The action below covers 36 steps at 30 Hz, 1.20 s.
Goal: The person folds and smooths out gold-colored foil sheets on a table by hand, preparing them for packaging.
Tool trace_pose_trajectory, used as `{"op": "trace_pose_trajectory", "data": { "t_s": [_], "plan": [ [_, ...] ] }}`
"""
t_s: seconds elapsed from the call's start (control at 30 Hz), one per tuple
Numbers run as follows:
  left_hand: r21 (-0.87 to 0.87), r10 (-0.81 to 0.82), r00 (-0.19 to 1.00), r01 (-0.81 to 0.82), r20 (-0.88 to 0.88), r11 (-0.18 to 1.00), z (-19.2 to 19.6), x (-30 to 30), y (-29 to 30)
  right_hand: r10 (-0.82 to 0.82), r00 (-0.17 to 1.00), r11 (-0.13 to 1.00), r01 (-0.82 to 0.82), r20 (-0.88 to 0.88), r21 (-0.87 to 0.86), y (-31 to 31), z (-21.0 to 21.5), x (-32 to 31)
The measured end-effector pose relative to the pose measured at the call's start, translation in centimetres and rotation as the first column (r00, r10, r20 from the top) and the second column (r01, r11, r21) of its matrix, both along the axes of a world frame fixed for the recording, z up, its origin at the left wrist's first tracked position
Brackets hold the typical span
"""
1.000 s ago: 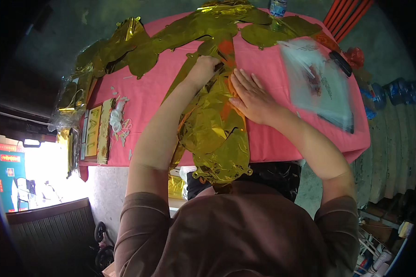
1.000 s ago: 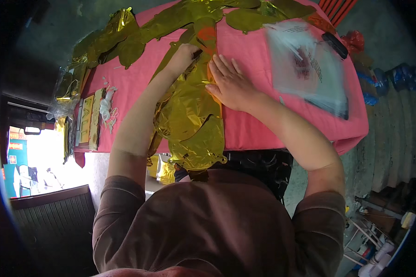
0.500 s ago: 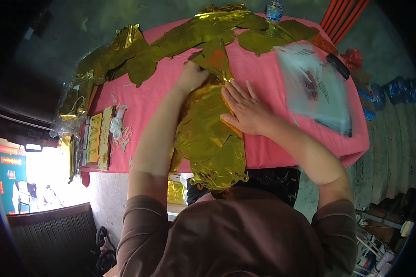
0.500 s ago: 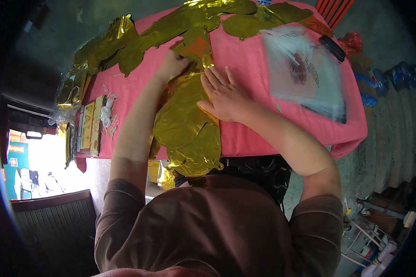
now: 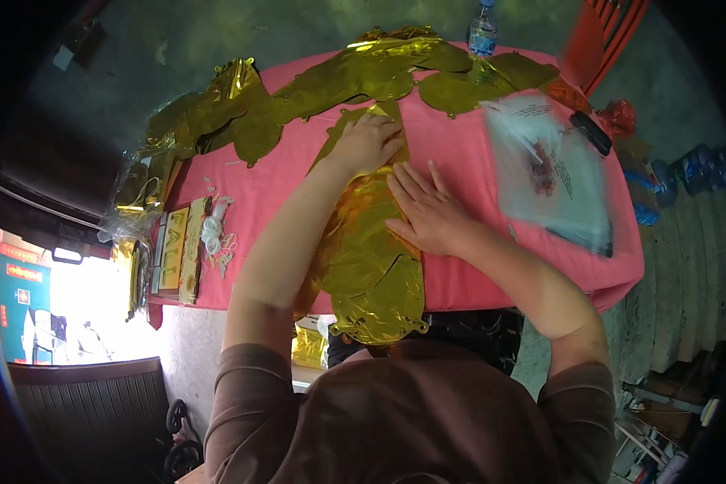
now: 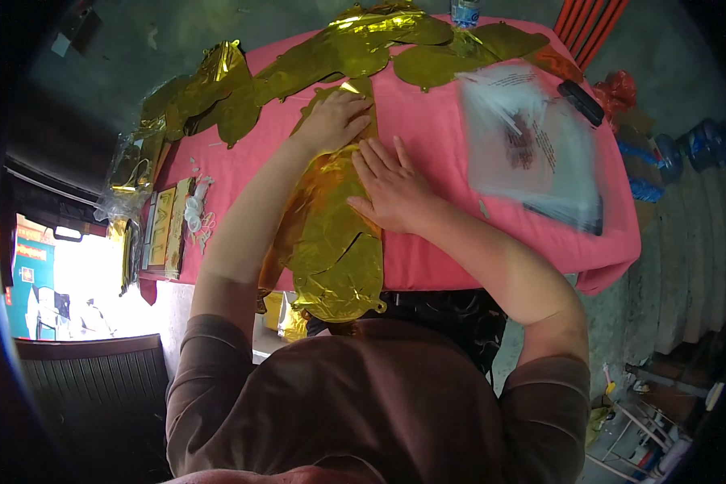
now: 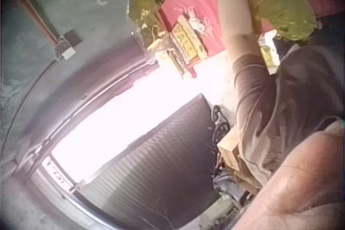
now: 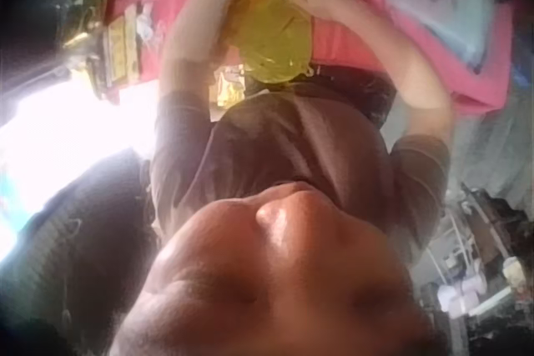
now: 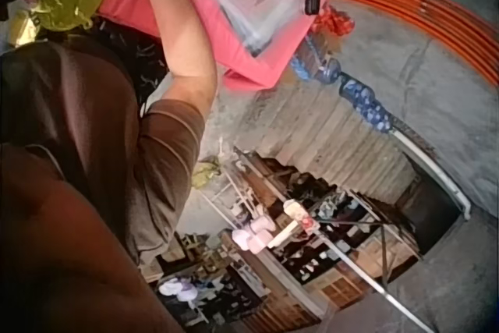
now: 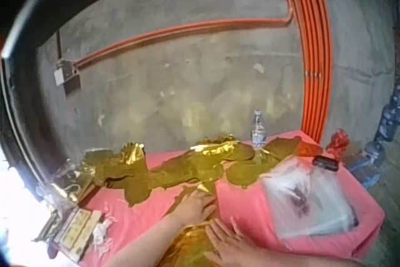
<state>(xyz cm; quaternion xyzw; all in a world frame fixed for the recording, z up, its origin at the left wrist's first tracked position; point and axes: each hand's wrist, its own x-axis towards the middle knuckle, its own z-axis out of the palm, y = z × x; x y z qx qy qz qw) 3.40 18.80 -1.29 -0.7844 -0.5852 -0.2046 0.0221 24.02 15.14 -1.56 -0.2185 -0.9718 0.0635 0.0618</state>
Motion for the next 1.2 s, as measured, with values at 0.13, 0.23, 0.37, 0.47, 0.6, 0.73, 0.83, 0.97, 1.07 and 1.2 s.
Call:
{"op": "trace_pose_trajectory", "data": {
  "t_s": [0.13,0.23,0.37,0.47,0.6,0.73,0.83,0.97,1.07,1.2],
  "plan": [
    [-0.080,0.121,0.980,-0.135,-0.156,0.988,0.7,1.2,0.9,-0.006,1.000,1.000,0.006,-0.003,0.001,0.1,0.0,0.2],
    [-0.062,0.154,0.957,-0.174,-0.246,0.983,0.4,1.6,1.8,-0.003,1.000,1.000,0.003,0.002,0.016,0.1,0.0,0.2],
    [0.059,0.229,0.939,-0.221,-0.257,0.973,-0.8,1.2,2.8,0.006,1.000,1.000,-0.006,0.009,-0.011,0.0,0.3,0.2],
    [0.012,0.254,0.943,-0.257,-0.217,0.966,-0.8,0.5,3.6,0.024,1.000,1.000,-0.024,-0.012,-0.014,0.0,0.0,0.1],
    [0.076,0.365,0.889,-0.358,-0.278,0.930,-0.2,-0.1,3.7,0.037,0.999,0.999,-0.037,-0.019,-0.035,0.1,-0.1,0.2],
    [-0.077,0.411,0.894,-0.429,-0.179,0.900,2.3,-2.5,0.1,0.020,1.000,0.999,-0.021,-0.012,-0.032,0.0,0.5,0.2],
    [-0.323,0.440,0.886,-0.463,-0.146,0.825,3.4,-5.6,-4.5,0.016,1.000,1.000,-0.016,-0.015,-0.023,0.1,0.2,0.3],
    [-0.395,0.555,0.824,-0.551,-0.116,0.735,3.1,-7.2,-10.8,0.011,1.000,1.000,-0.011,0.000,-0.009,0.1,0.4,0.2],
    [-0.419,0.620,0.781,-0.590,-0.077,0.690,3.6,-5.9,-12.8,0.003,1.000,1.000,-0.003,-0.007,-0.009,0.3,0.2,0.2],
    [-0.535,0.643,0.763,-0.569,-0.060,0.625,4.9,-6.0,-13.3,0.006,1.000,1.000,-0.006,0.001,0.002,0.1,0.4,0.1]
  ]
}}
